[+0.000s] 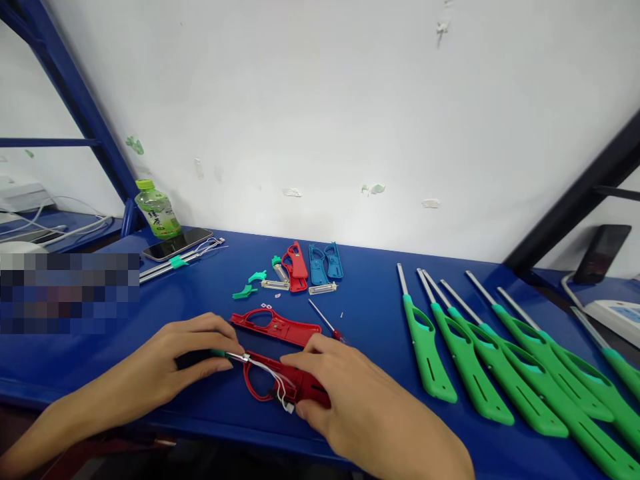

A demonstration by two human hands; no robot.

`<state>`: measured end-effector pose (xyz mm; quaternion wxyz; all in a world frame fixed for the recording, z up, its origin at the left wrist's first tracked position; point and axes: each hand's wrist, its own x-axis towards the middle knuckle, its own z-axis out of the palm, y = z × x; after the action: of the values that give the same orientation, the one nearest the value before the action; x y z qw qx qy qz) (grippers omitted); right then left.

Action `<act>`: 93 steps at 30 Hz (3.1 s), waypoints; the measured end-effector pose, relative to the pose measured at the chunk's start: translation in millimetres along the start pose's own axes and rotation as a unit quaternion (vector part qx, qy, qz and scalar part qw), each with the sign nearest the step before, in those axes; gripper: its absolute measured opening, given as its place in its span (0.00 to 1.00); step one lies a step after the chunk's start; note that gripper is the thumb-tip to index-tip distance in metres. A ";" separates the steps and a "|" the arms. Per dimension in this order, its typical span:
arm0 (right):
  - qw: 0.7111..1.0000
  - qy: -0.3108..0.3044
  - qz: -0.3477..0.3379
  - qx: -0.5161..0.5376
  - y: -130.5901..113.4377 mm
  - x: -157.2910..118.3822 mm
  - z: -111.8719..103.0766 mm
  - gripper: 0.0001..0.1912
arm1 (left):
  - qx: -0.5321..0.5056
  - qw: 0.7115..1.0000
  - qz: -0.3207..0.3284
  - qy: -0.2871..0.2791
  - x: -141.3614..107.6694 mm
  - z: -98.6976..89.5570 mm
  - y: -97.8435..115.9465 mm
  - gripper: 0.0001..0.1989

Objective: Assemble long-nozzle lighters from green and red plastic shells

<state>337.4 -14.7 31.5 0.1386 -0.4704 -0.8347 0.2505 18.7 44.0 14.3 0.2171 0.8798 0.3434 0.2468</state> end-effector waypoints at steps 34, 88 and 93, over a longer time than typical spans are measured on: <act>0.968 0.238 -0.069 -0.047 3.4 -17.0 55.7 0.09 | 0.042 0.995 0.043 0.081 -13.3 12.7 2.6 0.09; 0.960 0.272 -0.059 0.015 1.6 -17.2 57.6 0.12 | 0.181 0.975 0.131 0.016 20.7 33.6 26.2 0.21; 0.962 0.266 -0.051 0.024 0.2 -18.0 56.4 0.14 | 0.180 0.978 0.087 0.063 21.3 16.4 23.6 0.18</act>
<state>320.5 -46.3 -15.6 0.3793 -0.4735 -0.7845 0.1286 53.6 39.9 20.5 0.0107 0.9137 0.3172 0.2538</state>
